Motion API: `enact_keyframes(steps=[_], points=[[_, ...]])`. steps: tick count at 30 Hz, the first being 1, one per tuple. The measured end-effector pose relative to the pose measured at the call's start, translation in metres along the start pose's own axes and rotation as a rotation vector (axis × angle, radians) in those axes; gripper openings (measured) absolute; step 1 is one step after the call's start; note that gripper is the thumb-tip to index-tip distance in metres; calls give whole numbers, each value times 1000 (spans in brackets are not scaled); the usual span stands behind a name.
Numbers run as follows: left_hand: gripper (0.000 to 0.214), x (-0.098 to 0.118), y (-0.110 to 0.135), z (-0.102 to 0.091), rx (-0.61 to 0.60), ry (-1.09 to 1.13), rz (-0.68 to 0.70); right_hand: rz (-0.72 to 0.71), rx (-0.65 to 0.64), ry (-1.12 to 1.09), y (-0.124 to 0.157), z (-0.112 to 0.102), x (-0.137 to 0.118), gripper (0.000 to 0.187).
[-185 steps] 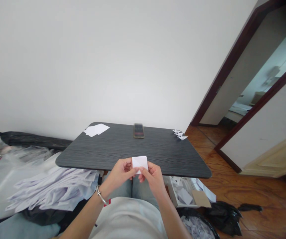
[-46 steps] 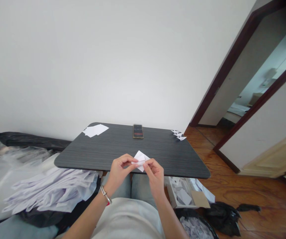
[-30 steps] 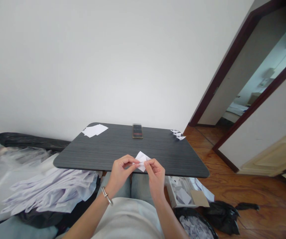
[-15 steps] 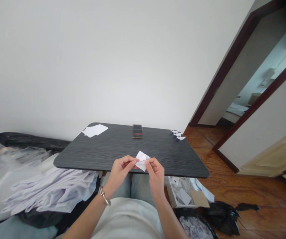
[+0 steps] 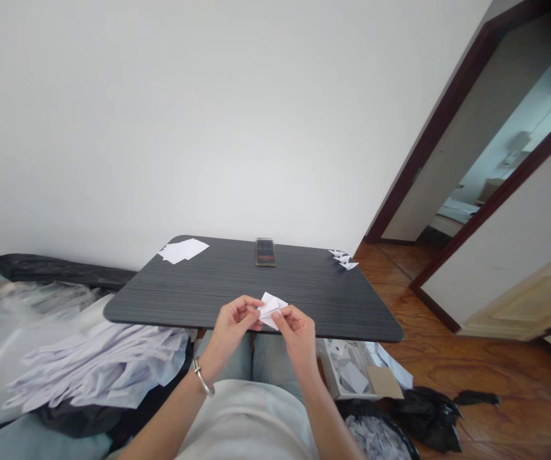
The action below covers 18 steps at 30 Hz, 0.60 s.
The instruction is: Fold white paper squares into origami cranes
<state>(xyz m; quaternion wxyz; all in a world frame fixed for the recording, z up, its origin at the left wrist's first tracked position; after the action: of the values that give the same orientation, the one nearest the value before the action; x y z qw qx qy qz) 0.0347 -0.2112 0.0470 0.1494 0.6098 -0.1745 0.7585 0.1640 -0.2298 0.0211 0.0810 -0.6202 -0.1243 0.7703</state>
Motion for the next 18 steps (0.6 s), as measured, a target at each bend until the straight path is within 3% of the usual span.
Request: enact_keyframes(steps=[18], points=[[23,0,1,1,-74,-68,-16,-21,47,36,2,2,-4,25]])
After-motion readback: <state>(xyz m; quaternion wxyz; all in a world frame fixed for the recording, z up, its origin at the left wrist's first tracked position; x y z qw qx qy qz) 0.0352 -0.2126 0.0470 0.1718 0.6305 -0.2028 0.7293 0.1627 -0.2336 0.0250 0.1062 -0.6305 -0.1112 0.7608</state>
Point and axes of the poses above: each hand's wrist, its own y-axis away from the middle knuckle, its own z-axis out of the palm, x = y × z, the point moved 1 cm from there along -y, towards the middle knuckle, and after that the axes turned 12 degrees about -x, right-handed, at the moved point
